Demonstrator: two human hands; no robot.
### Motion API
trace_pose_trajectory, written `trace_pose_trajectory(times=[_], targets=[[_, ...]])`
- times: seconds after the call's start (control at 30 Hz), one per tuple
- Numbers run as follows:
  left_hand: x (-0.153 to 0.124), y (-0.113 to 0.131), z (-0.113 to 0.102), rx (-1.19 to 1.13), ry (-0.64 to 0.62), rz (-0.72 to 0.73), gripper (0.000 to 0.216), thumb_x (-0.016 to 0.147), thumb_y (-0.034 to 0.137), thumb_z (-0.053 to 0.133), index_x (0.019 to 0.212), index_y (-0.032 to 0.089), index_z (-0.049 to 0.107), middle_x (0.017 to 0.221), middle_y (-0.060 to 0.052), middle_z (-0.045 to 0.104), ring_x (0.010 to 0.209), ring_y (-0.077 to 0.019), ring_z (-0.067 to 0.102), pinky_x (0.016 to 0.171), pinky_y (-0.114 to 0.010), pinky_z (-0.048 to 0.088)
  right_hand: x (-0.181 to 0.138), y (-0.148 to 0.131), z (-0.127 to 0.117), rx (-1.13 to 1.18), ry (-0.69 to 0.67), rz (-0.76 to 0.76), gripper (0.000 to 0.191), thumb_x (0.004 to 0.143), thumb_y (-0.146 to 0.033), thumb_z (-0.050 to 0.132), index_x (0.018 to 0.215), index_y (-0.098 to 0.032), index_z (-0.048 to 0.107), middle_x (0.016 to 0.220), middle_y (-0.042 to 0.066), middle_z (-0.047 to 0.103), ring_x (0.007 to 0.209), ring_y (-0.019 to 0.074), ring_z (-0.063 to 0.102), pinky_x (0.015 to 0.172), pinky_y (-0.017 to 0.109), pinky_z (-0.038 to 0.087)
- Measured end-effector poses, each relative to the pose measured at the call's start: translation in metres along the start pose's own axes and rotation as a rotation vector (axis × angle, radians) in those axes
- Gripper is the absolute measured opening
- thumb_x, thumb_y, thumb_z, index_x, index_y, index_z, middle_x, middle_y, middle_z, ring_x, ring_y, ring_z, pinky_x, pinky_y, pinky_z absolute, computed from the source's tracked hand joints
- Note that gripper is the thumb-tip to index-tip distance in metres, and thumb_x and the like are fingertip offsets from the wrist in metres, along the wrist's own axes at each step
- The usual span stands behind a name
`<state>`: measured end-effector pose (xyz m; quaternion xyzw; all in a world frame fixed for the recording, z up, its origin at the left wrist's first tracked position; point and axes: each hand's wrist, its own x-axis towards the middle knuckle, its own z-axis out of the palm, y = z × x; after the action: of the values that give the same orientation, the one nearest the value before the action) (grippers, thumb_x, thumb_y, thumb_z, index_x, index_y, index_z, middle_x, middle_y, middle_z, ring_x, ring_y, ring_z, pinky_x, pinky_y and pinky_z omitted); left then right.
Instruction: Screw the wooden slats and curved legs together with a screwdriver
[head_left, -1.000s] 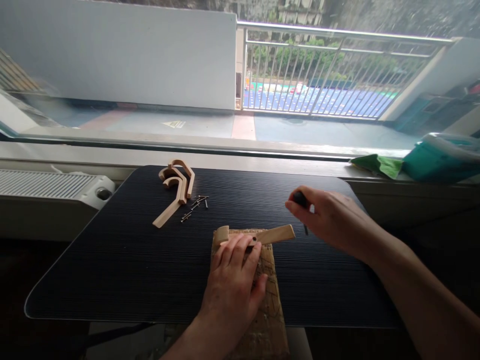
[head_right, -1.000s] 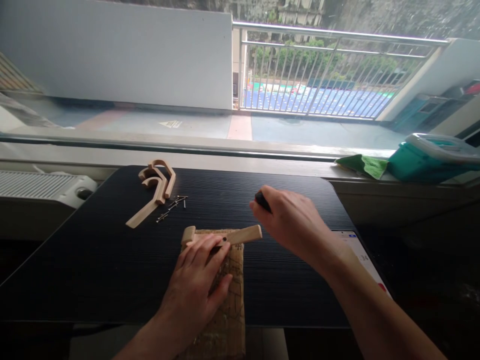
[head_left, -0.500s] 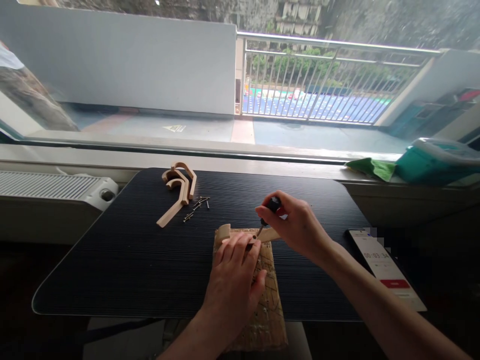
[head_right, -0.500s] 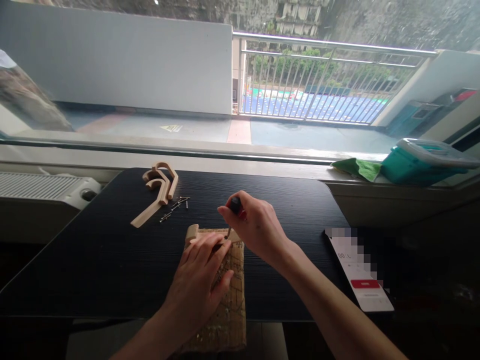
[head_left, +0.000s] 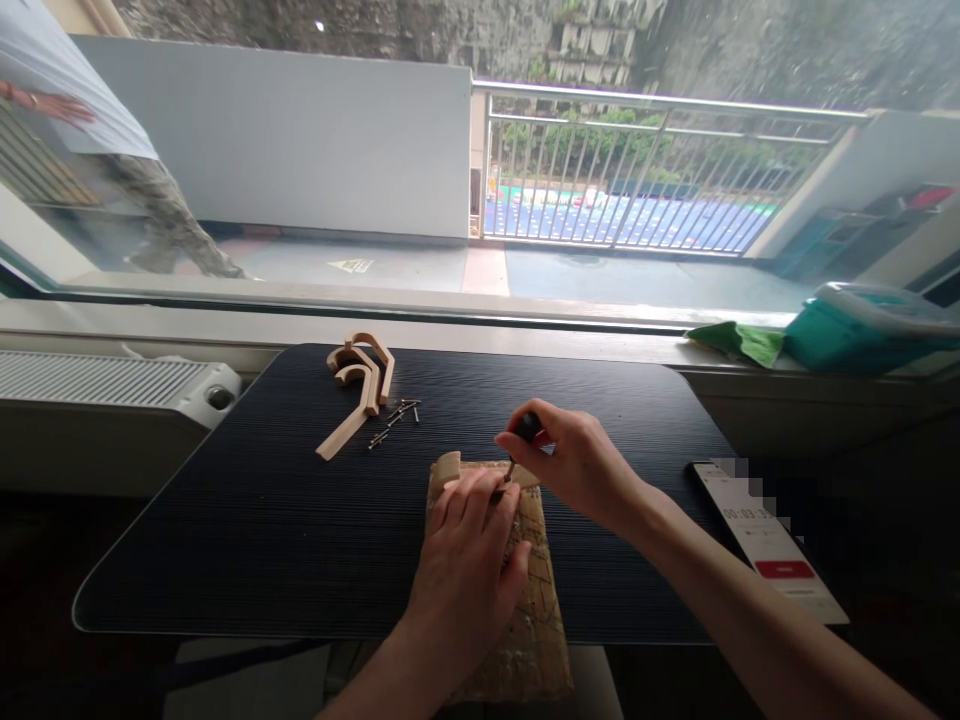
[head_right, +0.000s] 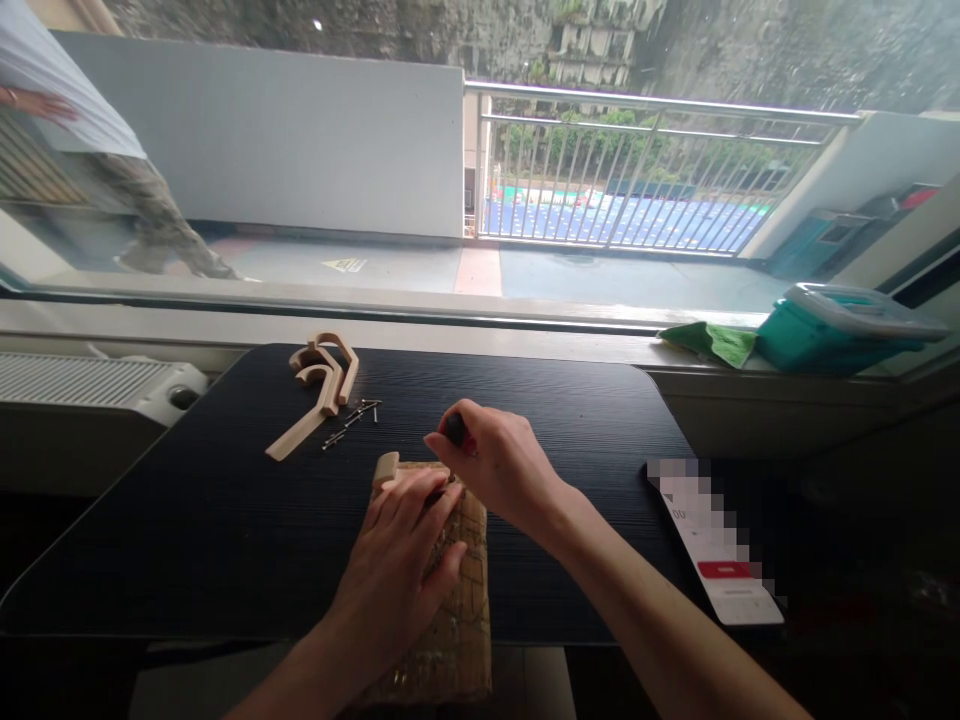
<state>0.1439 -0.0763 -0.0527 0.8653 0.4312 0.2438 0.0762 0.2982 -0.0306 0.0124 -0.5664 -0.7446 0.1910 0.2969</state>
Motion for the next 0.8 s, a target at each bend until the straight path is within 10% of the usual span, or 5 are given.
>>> trace_pose_trajectory(times=[0.27, 0.6, 0.8], targets=[[-0.001, 0.001, -0.001, -0.010, 0.014, -0.016, 0.041, 0.079, 0.021, 0.054, 0.119, 0.019, 0.051, 0.128, -0.010, 0.049, 0.122, -0.0267, 0.042, 0.105, -0.049, 0.033, -0.010, -0.004, -0.010, 0.007, -0.090, -0.119, 0.011, 0.083, -0.030, 0.053, 0.082, -0.020, 0.059, 0.075, 0.000, 0.062, 0.070, 0.0118, 0.056, 0.066, 0.024, 0.041], [-0.005, 0.001, -0.001, -0.012, 0.024, 0.011, 0.044, 0.078, 0.019, 0.054, 0.121, 0.018, 0.048, 0.126, -0.011, 0.048, 0.121, -0.0268, 0.041, 0.104, -0.050, 0.034, 0.001, -0.006, 0.008, -0.098, 0.105, 0.127, 0.023, 0.083, -0.042, 0.047, 0.074, -0.022, 0.055, 0.063, -0.001, 0.061, 0.058, 0.0124, 0.053, 0.058, 0.024, 0.037], [-0.007, 0.003, -0.004, -0.041, 0.044, 0.002, 0.044, 0.078, 0.020, 0.054, 0.122, 0.019, 0.049, 0.126, -0.010, 0.049, 0.123, -0.0267, 0.040, 0.105, -0.050, 0.034, 0.010, -0.021, -0.012, -0.201, -0.057, 0.070, 0.018, 0.076, -0.038, 0.055, 0.077, -0.021, 0.061, 0.068, 0.001, 0.063, 0.058, 0.0128, 0.052, 0.054, 0.024, 0.035]])
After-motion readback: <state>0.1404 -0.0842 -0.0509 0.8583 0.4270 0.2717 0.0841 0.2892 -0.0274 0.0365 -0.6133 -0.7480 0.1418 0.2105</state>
